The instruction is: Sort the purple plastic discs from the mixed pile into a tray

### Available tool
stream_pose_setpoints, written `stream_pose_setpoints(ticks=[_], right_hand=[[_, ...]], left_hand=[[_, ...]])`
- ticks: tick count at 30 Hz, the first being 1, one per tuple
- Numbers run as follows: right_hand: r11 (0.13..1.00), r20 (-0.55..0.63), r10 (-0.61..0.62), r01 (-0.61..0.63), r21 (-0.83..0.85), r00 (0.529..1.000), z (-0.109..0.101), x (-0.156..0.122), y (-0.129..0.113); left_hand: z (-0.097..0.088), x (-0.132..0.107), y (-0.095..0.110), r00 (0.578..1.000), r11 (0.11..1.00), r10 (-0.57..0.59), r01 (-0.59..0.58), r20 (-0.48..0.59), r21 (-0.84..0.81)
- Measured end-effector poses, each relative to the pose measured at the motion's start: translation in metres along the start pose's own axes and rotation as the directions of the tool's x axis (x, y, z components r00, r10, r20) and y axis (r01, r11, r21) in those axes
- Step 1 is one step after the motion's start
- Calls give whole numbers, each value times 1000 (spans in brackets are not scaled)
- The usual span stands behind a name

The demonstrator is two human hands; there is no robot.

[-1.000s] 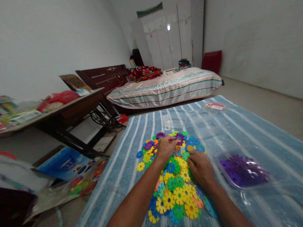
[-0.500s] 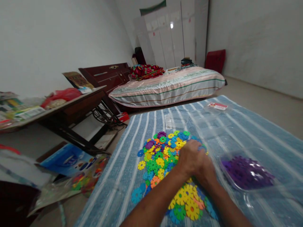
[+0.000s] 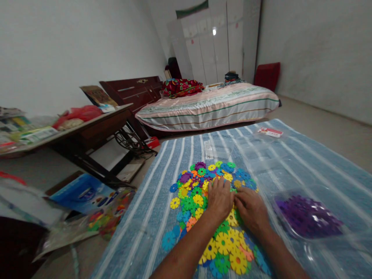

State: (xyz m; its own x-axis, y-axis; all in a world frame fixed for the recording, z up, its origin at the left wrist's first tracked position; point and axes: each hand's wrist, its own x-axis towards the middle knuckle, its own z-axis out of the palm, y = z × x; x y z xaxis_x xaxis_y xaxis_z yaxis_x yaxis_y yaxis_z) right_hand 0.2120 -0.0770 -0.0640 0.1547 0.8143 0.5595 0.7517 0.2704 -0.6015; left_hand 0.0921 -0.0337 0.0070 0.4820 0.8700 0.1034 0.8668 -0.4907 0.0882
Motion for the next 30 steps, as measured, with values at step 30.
stream_pose_setpoints(ticks=[30], right_hand=[[1000,16,-20,20,-8,1000,1,2,3]], left_hand=[[-35,39,-66,921,910,-374,386,104,-148]])
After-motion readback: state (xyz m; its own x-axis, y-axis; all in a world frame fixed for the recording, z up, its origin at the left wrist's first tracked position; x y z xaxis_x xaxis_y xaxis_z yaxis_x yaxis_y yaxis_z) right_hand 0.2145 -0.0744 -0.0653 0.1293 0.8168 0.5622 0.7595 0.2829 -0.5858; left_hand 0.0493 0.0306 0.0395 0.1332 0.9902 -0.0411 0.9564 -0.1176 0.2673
